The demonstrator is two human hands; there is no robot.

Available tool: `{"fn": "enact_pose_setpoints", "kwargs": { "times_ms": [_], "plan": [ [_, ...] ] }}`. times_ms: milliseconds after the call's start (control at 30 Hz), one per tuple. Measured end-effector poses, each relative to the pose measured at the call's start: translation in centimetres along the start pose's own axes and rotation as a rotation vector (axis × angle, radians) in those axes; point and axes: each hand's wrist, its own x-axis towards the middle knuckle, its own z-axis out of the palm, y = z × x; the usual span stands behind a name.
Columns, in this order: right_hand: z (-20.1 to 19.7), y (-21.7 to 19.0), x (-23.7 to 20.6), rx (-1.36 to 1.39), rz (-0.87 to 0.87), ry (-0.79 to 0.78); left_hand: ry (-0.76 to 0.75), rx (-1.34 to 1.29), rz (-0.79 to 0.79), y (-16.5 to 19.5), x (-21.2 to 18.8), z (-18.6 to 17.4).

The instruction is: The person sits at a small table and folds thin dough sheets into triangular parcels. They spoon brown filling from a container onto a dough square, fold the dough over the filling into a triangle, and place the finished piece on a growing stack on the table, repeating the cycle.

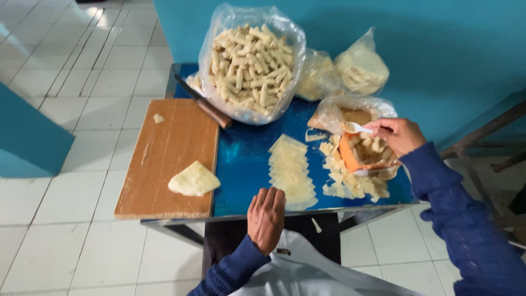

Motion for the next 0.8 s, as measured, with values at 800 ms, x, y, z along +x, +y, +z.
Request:
{"fn": "enact_pose_setpoints", "kwargs": {
  "times_ms": [800],
  "plan": [
    [14.0, -5.1, -14.5, -0.661, -0.726, 0.292, 0.023, -0.63, -0.271, -1.1, 0.1, 1.7]
  ]
}}
